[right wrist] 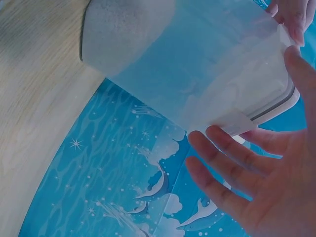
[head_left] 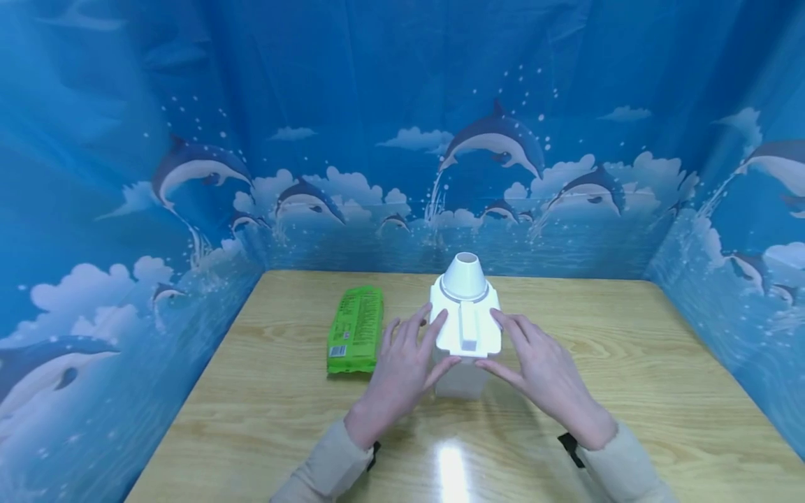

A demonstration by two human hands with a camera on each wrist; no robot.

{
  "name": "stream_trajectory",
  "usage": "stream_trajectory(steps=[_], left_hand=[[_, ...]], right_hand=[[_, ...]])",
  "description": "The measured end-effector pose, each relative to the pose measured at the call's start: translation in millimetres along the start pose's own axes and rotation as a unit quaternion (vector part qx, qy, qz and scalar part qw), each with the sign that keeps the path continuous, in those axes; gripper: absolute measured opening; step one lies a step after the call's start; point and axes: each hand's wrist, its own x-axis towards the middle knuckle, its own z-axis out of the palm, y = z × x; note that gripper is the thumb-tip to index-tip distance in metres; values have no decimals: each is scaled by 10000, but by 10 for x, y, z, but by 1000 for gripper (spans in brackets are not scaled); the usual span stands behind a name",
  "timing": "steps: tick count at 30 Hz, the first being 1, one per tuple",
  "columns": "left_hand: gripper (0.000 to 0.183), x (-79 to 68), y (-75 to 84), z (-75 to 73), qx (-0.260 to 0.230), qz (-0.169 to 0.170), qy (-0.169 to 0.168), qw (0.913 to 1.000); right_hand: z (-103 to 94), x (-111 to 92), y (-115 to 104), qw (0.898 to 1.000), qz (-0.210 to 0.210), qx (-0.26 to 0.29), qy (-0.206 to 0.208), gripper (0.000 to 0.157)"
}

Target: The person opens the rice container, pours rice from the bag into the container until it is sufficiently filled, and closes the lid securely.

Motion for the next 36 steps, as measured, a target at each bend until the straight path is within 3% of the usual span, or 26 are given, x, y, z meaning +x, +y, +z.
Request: stream_trajectory(steps=[10, 20, 28, 36], left_hand=[[70, 132, -86, 21, 265, -257, -398, 9985], [68, 303, -187, 59, -2, -708, -853, 9938], [67, 458, -285, 176, -192, -925, -807, 9923], [69, 571, -364, 257, -393, -1128, -911, 9887]], right_hand=[[93, 134, 2, 9997, 165, -35, -184, 83], [233, 300, 68, 9996, 227, 19, -167, 81], [337, 451, 128, 9995, 285, 26, -160, 81], [407, 591, 197, 9970, 568, 191, -489, 79]])
